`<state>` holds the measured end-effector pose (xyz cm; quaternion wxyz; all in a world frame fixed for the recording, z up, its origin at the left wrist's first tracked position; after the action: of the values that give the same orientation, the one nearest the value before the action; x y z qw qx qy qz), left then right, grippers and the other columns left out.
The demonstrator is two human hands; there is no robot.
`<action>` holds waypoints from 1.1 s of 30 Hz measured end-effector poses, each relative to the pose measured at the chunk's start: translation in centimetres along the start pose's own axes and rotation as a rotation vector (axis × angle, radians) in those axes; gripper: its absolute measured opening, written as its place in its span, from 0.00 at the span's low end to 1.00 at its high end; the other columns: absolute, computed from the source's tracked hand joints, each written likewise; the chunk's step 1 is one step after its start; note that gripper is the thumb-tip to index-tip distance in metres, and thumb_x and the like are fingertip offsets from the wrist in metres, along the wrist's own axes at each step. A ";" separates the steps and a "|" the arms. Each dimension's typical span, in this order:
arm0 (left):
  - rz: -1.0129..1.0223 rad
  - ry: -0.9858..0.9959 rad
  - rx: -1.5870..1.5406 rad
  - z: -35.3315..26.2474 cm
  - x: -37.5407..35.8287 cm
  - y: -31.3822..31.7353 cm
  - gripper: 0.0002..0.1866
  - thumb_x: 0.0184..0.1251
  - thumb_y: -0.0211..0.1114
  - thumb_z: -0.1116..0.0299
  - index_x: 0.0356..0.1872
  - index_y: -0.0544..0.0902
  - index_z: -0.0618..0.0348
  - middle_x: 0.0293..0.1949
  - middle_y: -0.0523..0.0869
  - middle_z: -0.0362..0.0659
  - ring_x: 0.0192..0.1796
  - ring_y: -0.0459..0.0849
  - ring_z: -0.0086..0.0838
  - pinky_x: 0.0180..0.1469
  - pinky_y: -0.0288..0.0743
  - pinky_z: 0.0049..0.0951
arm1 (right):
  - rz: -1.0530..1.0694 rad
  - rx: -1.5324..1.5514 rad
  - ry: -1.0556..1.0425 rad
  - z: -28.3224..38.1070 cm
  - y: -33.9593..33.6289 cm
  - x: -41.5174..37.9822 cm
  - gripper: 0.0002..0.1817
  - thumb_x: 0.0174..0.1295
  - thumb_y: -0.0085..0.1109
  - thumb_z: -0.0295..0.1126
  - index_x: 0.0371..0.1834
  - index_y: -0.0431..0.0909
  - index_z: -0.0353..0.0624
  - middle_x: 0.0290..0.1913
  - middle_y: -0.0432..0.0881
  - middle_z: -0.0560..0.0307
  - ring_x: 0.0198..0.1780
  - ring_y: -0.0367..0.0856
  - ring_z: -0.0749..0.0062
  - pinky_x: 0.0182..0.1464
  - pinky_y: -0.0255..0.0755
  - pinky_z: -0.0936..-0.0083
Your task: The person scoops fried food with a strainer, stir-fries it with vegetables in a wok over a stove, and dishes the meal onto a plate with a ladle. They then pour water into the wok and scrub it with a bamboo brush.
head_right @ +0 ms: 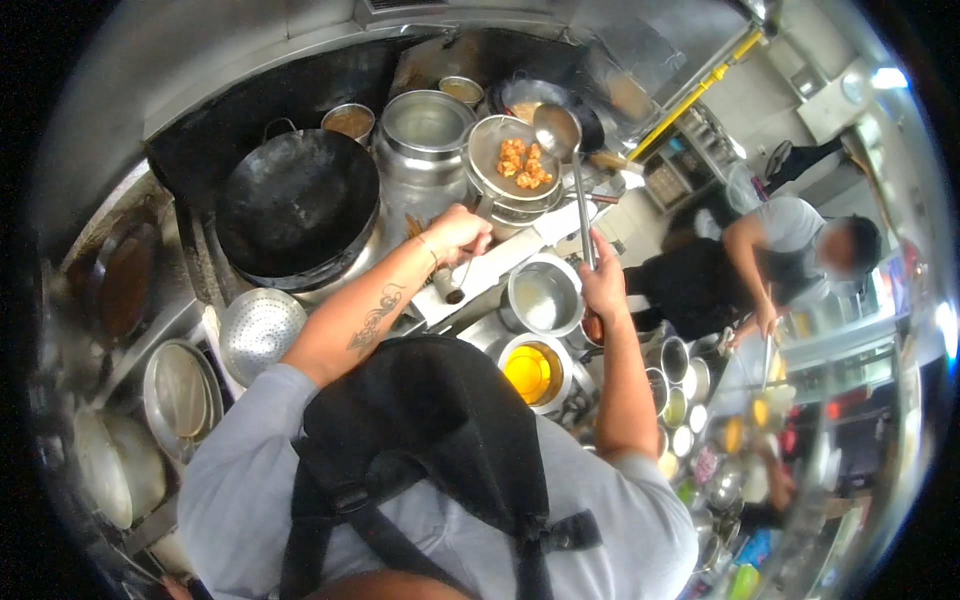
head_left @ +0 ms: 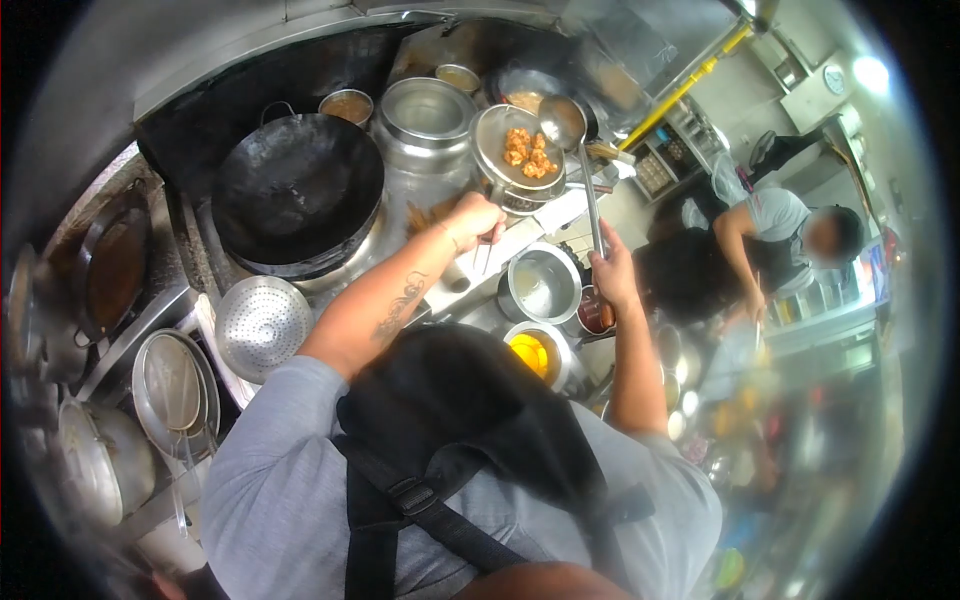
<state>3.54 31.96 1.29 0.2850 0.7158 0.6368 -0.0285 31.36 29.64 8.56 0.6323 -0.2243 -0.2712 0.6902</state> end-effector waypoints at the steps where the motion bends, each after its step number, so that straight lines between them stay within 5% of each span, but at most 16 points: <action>1: 0.001 -0.001 0.020 -0.2 -0.2 0.0 0.08 0.73 0.60 0.75 0.32 0.80 0.67 0.21 0.81 0.44 0.22 0.80 0.29 0.27 0.73 0.34 | 0.000 0.005 0.003 -0.3 0.1 0.2 0.36 0.66 0.51 0.18 0.81 0.62 0.42 0.22 0.76 0.64 0.16 0.72 0.80 0.18 0.66 0.76; 11: 0.044 0.069 0.113 -3.9 -1.8 -1.0 0.09 0.74 0.60 0.70 0.32 0.82 0.63 0.21 0.82 0.39 0.21 0.79 0.25 0.27 0.68 0.30 | 0.058 0.319 0.142 -6.2 1.1 3.0 0.38 0.66 0.51 0.19 0.82 0.58 0.41 0.23 0.75 0.62 0.16 0.70 0.79 0.17 0.67 0.77; 13: 0.042 0.113 0.130 -5.2 -2.2 -0.9 0.09 0.74 0.61 0.72 0.32 0.82 0.65 0.21 0.82 0.40 0.21 0.80 0.25 0.25 0.69 0.28 | 0.047 -0.115 0.032 -6.3 1.9 2.8 0.40 0.62 0.54 0.20 0.81 0.61 0.46 0.27 0.84 0.47 0.22 0.83 0.62 0.27 0.78 0.66; 14: 0.043 0.112 0.132 -5.4 -2.1 -1.0 0.09 0.74 0.61 0.72 0.32 0.82 0.65 0.21 0.82 0.40 0.21 0.80 0.25 0.25 0.69 0.28 | 0.046 -0.114 0.033 -6.6 2.4 2.9 0.40 0.62 0.54 0.20 0.81 0.61 0.46 0.27 0.84 0.47 0.22 0.83 0.62 0.27 0.78 0.66; 16: 0.041 0.155 0.103 -6.1 -2.3 -1.0 0.09 0.73 0.61 0.73 0.32 0.81 0.67 0.21 0.82 0.42 0.21 0.80 0.26 0.22 0.69 0.26 | 0.045 -0.593 -0.106 -6.4 3.3 2.8 0.41 0.61 0.59 0.25 0.81 0.62 0.53 0.47 0.88 0.33 0.44 0.89 0.46 0.52 0.81 0.54; 17: 0.044 0.144 0.088 -6.2 -2.4 -1.1 0.08 0.73 0.61 0.75 0.33 0.80 0.69 0.23 0.82 0.44 0.22 0.81 0.25 0.22 0.72 0.24 | 0.066 -0.580 -0.111 -7.2 3.9 3.2 0.41 0.62 0.59 0.28 0.82 0.60 0.58 0.50 0.86 0.32 0.52 0.85 0.38 0.59 0.77 0.48; 23: 0.051 0.153 0.065 -5.9 -1.2 -2.1 0.06 0.72 0.62 0.77 0.37 0.79 0.72 0.28 0.83 0.46 0.23 0.81 0.24 0.22 0.77 0.24 | 0.103 -0.773 -0.097 -7.2 5.0 4.6 0.44 0.63 0.61 0.27 0.83 0.56 0.60 0.49 0.87 0.35 0.52 0.85 0.38 0.59 0.78 0.50; 30: 0.037 0.158 0.051 -6.0 -1.5 -2.6 0.06 0.73 0.62 0.77 0.38 0.79 0.74 0.29 0.84 0.47 0.23 0.81 0.24 0.23 0.77 0.25 | 0.128 -0.611 -0.106 -8.2 5.6 5.8 0.43 0.60 0.64 0.26 0.82 0.61 0.60 0.51 0.86 0.35 0.55 0.84 0.37 0.60 0.77 0.49; 33: 0.027 0.171 0.044 -6.2 -1.8 -2.7 0.07 0.73 0.62 0.77 0.37 0.79 0.73 0.29 0.84 0.47 0.23 0.81 0.24 0.23 0.77 0.24 | 0.075 -0.491 -0.204 -8.0 5.5 6.3 0.41 0.61 0.63 0.25 0.81 0.63 0.54 0.47 0.88 0.36 0.45 0.89 0.47 0.52 0.82 0.57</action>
<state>-1.28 33.19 6.14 0.2140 0.7303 0.6483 0.0226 31.84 36.38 -0.88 0.5023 -0.3100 -0.4845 0.6457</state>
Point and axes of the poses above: each hand's wrist, its own x-axis towards the middle knuckle, its own y-axis out of the palm, z = x × y, the point moved 4 cm from there along x, towards the middle knuckle
